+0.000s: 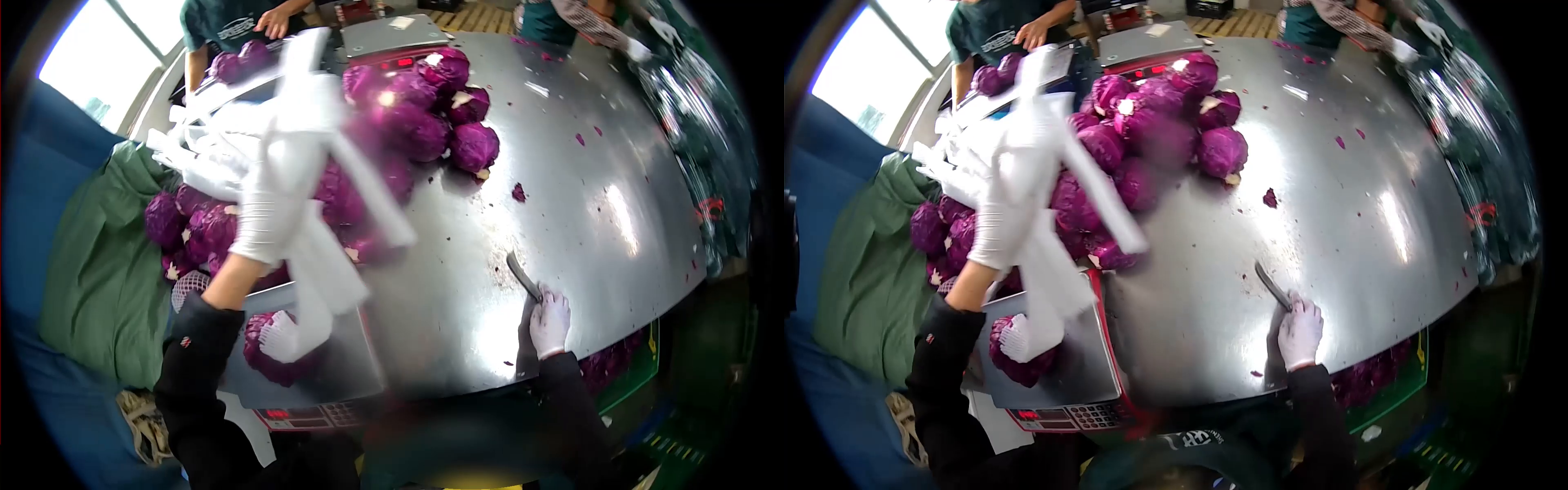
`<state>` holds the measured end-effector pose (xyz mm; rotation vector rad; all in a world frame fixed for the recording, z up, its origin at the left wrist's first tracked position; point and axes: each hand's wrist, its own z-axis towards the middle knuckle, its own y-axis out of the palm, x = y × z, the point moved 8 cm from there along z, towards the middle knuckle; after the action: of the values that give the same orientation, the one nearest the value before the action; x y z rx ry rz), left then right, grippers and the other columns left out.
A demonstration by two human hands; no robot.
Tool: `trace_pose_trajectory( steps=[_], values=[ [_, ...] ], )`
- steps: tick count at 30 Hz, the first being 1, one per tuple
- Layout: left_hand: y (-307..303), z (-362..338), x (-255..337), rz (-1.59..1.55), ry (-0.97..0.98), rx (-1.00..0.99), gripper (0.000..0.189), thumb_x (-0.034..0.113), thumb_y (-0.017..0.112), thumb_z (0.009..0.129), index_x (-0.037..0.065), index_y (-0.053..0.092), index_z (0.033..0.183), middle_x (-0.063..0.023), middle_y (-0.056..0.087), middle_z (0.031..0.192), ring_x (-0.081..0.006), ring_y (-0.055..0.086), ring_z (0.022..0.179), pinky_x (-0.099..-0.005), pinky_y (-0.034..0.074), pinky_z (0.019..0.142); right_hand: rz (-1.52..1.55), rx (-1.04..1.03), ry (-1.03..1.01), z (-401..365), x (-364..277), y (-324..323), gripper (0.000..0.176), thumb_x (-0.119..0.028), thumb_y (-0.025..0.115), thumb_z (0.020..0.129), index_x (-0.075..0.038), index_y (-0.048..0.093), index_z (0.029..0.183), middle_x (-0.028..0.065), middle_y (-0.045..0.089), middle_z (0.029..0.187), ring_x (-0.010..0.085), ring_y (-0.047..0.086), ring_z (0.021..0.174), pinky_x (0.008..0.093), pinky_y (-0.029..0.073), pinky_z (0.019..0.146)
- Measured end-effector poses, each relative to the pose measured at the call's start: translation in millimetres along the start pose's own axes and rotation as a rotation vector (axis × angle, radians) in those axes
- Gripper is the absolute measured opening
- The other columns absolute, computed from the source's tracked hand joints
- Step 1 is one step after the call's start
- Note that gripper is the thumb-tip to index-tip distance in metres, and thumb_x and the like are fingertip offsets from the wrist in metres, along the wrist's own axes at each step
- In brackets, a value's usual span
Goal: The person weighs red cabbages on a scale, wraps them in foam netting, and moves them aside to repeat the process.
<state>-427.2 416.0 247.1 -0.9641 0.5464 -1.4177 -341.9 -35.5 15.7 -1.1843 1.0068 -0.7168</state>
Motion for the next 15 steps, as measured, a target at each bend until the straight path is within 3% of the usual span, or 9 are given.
trace_pose_trajectory(
  steps=[1,2,5,7,9,10,12,14,15],
  values=[
    [9,1,27,-0.015,0.152,-0.001,0.07,0.003,0.06,0.08,0.003,0.033,0.145,-0.0153,0.062,0.105,-0.0305,0.06,0.098,-0.0401,0.048,0.087,0.051,0.041,-0.01,-1,3,-2,0.05,-0.006,0.055,0.08,-0.007,0.052,0.129,0.0148,0.055,0.107,0.0343,0.052,0.105,0.0422,0.044,0.091],
    [11,9,55,-0.299,-0.016,-0.044,0.073,0.002,0.058,0.079,0.003,0.031,0.147,-0.0176,0.06,0.102,-0.0326,0.06,0.095,-0.0415,0.048,0.085,0.103,0.074,-0.014,-2,6,-5,0.048,-0.005,0.055,0.08,-0.006,0.053,0.128,0.0146,0.056,0.107,0.0336,0.053,0.104,0.0418,0.045,0.09],
    [69,9,116,-0.373,0.017,-0.201,0.08,0.005,0.06,0.075,0.007,0.027,0.149,-0.024,0.054,0.103,-0.0398,0.055,0.091,-0.0464,0.046,0.084,0.177,0.111,0.015,4,26,-11,0.046,-0.003,0.058,0.081,-0.002,0.053,0.127,0.0154,0.056,0.107,0.0332,0.054,0.101,0.0409,0.047,0.089],
    [142,-2,129,-0.433,-0.199,-0.48,0.083,0.008,0.06,0.076,0.008,0.021,0.149,-0.0264,0.05,0.109,-0.0417,0.053,0.101,-0.0472,0.045,0.089,0.227,0.167,0.012,10,51,-8,0.044,-0.005,0.059,0.083,0.001,0.053,0.125,0.017,0.056,0.11,0.0344,0.054,0.103,0.0404,0.047,0.09],
    [198,-23,139,-0.321,-0.313,-0.699,0.095,0.029,0.071,0.074,0.012,0.017,0.15,-0.0259,0.044,0.124,-0.0433,0.045,0.116,-0.0531,0.042,0.094,0.232,0.213,-0.001,17,74,-6,0.043,-0.006,0.059,0.083,0.002,0.053,0.125,0.019,0.057,0.112,0.0356,0.053,0.106,0.0413,0.045,0.093],
    [203,-27,151,-0.182,-0.286,-0.878,0.095,0.04,0.073,0.075,0.016,0.021,0.151,-0.0272,0.035,0.14,-0.045,0.034,0.131,-0.0575,0.037,0.099,0.232,0.223,-0.015,20,79,-8,0.044,-0.006,0.059,0.083,0.003,0.053,0.126,0.0194,0.058,0.112,0.0361,0.053,0.107,0.042,0.045,0.094],
    [216,-32,155,-0.081,-0.175,-0.996,0.088,0.047,0.073,0.075,0.016,0.033,0.147,-0.0261,0.034,0.142,-0.0429,0.032,0.135,-0.0545,0.035,0.103,0.318,0.111,0.05,24,92,-7,0.048,-0.006,0.058,0.085,0.003,0.05,0.131,0.0205,0.056,0.116,0.0369,0.051,0.11,0.0422,0.042,0.098],
    [193,-24,162,-0.108,0.175,-0.76,0.084,0.049,0.072,0.077,0.015,0.038,0.145,-0.0223,0.038,0.141,-0.0417,0.031,0.136,-0.0526,0.036,0.103,0.344,0.085,0.031,22,99,-4,0.049,-0.005,0.057,0.086,0.002,0.048,0.133,0.0204,0.055,0.118,0.0362,0.051,0.111,0.0418,0.042,0.098],
    [179,-25,150,-0.01,0.082,-0.826,0.076,0.046,0.071,0.078,0.011,0.044,0.14,-0.0199,0.041,0.139,-0.0392,0.035,0.134,-0.0482,0.039,0.102,0.275,0.081,-0.032,19,102,-1,0.051,-0.003,0.057,0.086,0.0,0.047,0.136,0.0189,0.053,0.118,0.0347,0.051,0.11,0.0414,0.042,0.097]
  ],
)
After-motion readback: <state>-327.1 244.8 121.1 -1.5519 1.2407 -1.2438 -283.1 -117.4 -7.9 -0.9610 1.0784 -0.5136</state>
